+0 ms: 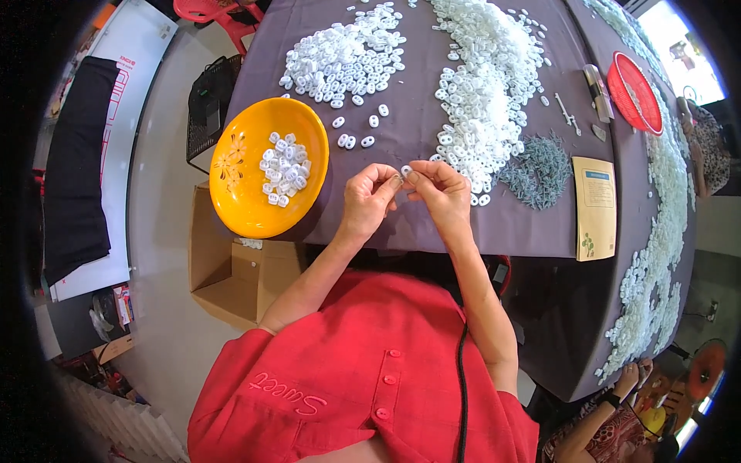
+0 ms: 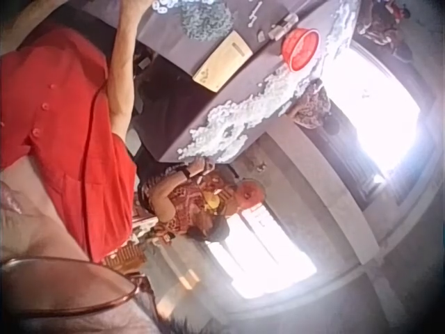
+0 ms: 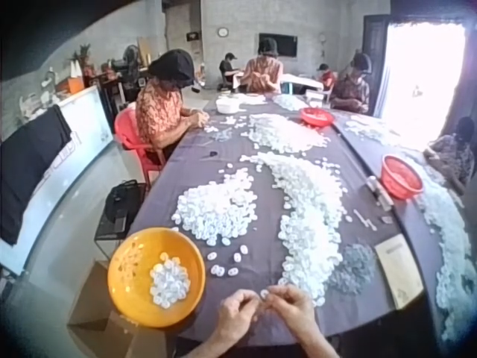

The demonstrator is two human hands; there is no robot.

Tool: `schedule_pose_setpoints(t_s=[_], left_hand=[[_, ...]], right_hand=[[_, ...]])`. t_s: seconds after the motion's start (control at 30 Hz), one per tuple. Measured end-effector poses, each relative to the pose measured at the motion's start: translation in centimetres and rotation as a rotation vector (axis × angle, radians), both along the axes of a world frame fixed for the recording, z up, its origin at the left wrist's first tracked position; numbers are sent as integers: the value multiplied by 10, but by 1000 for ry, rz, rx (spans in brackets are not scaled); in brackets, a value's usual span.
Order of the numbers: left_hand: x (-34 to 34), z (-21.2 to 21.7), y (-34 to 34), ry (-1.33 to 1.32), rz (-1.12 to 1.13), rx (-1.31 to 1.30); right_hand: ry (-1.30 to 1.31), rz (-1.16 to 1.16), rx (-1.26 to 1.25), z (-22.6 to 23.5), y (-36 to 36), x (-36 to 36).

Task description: The person assembles plastic clips by inserting small pins into the plastic components by hand.

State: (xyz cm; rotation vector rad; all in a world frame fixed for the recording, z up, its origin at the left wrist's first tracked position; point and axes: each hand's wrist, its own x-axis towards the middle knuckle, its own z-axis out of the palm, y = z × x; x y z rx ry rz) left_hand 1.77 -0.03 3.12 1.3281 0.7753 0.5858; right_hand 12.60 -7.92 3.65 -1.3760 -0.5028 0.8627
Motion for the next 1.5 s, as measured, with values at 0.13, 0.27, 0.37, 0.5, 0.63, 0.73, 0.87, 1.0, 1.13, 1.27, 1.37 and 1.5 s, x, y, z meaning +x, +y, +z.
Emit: schedule_pose_setpoints(t_s=[0.13, 0.27, 0.37, 0.5, 0.63, 0.73, 0.87, 1.0, 1.13, 1.27, 1.37, 1.5], left_hand=[[1, -3, -1, -1, 18, 11], [1, -9, -1, -26, 10, 25], [1, -10, -1, -39, 18, 1], [2, -11, -3, -59, 26, -24], [1, -9, -3, -39, 5, -51], [2, -11, -4, -37, 31, -49], [2, -10, -4, -16, 37, -36], [3, -10, -5, -16, 41, -46], [5, -10, -6, -11, 56, -57], [6, -11, -7, -17, 53, -101], [6, -9, -6, -32, 72, -195], [5, -12, -7, -160, 93, -362]], right_hand=[[-1, -6, 10, -3, 0, 0], [15, -22, 5, -4, 0, -1], [0, -16, 14, -4, -1, -2], [3, -3, 24, -6, -1, 0], [-6, -12, 14, -7, -1, 0], [15, -27, 18, -5, 0, -3], [9, -27, 15, -7, 0, -2], [5, -39, 10, -7, 0, -3], [-15, -38, -5, -10, 1, -2], [-50, -46, -10, -9, 1, -5], [-99, -64, 4, -11, 2, -5], [-64, -67, 11, -14, 2, -5]])
